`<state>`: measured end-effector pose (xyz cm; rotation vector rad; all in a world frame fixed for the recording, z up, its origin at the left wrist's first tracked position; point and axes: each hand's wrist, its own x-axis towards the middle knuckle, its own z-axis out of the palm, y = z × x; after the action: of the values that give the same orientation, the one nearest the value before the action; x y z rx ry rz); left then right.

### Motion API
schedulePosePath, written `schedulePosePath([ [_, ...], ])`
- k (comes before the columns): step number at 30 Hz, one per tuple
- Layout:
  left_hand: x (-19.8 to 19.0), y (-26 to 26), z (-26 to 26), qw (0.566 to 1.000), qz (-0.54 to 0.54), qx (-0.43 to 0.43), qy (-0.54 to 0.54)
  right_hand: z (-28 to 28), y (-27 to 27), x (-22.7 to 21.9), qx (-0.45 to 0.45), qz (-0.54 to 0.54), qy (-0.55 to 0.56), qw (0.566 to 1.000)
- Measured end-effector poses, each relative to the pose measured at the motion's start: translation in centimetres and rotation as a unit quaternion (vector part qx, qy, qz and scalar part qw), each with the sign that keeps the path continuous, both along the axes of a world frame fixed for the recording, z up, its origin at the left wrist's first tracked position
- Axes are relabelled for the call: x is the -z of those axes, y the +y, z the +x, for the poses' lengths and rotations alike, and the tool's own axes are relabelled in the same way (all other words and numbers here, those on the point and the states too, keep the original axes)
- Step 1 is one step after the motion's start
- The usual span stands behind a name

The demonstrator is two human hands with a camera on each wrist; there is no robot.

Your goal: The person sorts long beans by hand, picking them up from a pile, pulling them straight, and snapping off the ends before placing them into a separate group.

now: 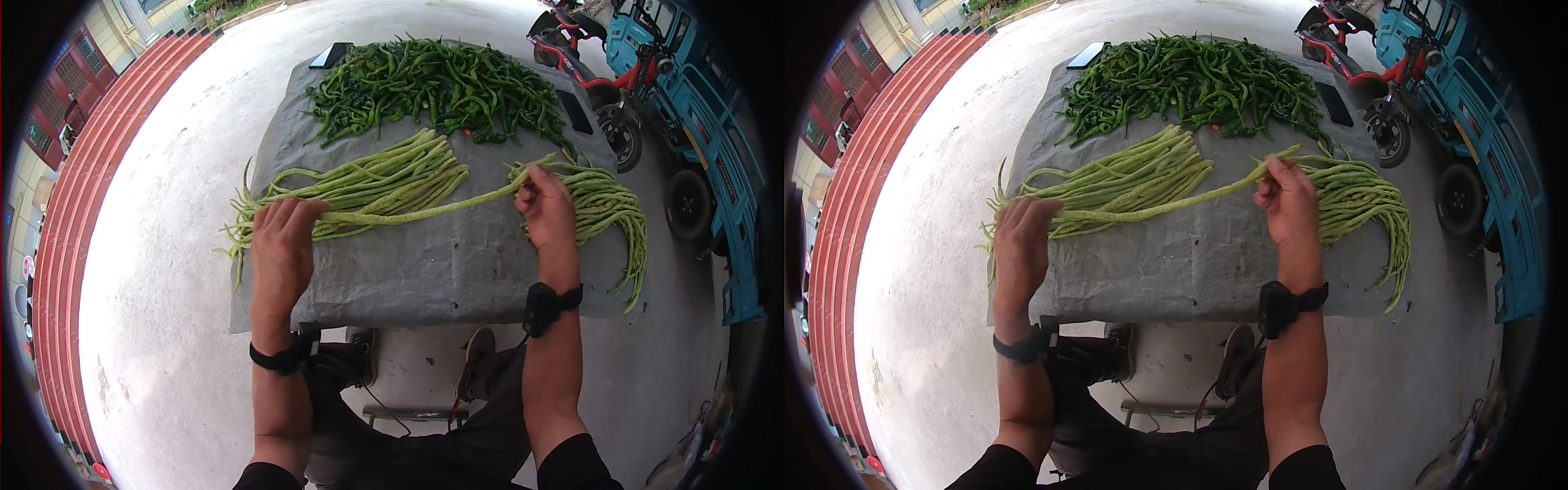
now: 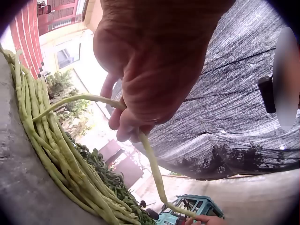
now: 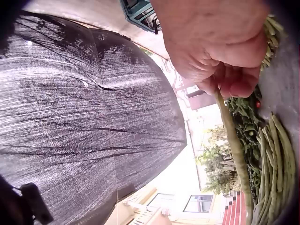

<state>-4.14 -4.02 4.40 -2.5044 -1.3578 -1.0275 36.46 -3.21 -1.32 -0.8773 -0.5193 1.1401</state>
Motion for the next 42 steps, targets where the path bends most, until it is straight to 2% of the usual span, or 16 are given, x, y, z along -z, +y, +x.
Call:
schedulePosePath([
  [4,0.2,0.3,0.2,0.999,0.047,-0.008,0.002,-0.1,0.2,0.3,-0.012,-0.006,-0.011,1.000],
  [10,-0.4,-0.5,1.2,0.991,0.094,-0.090,-0.023,-0.2,0.2,0.4,-0.021,-0.001,-0.013,1.000],
  [13,-0.8,-0.9,1.4,0.993,0.064,-0.099,-0.014,-0.3,0.2,0.4,-0.027,0.004,-0.015,1.000],
  [19,0.6,-0.5,1.7,0.989,0.050,-0.095,-0.099,-0.2,0.0,0.2,-0.031,0.004,-0.008,0.999],
  [25,0.3,-1.5,2.1,0.974,0.036,-0.145,-0.168,-0.3,0.0,0.2,-0.032,-0.002,-0.011,0.999],
  [28,0.7,-0.9,2.4,0.970,0.113,-0.095,-0.192,-0.4,0.1,0.3,-0.038,-0.003,-0.011,0.999],
  [34,0.8,-0.9,2.5,0.966,0.083,-0.054,-0.237,-0.6,0.2,0.3,-0.043,0.005,-0.005,0.999],
  [37,0.3,-1.3,2.7,0.935,0.033,-0.008,-0.353,-0.6,0.3,0.4,-0.042,0.002,-0.007,0.999],
  [42,0.8,-0.8,1.5,0.910,-0.015,-0.036,-0.414,-1.8,0.7,0.3,-0.051,0.000,-0.017,0.999],
])
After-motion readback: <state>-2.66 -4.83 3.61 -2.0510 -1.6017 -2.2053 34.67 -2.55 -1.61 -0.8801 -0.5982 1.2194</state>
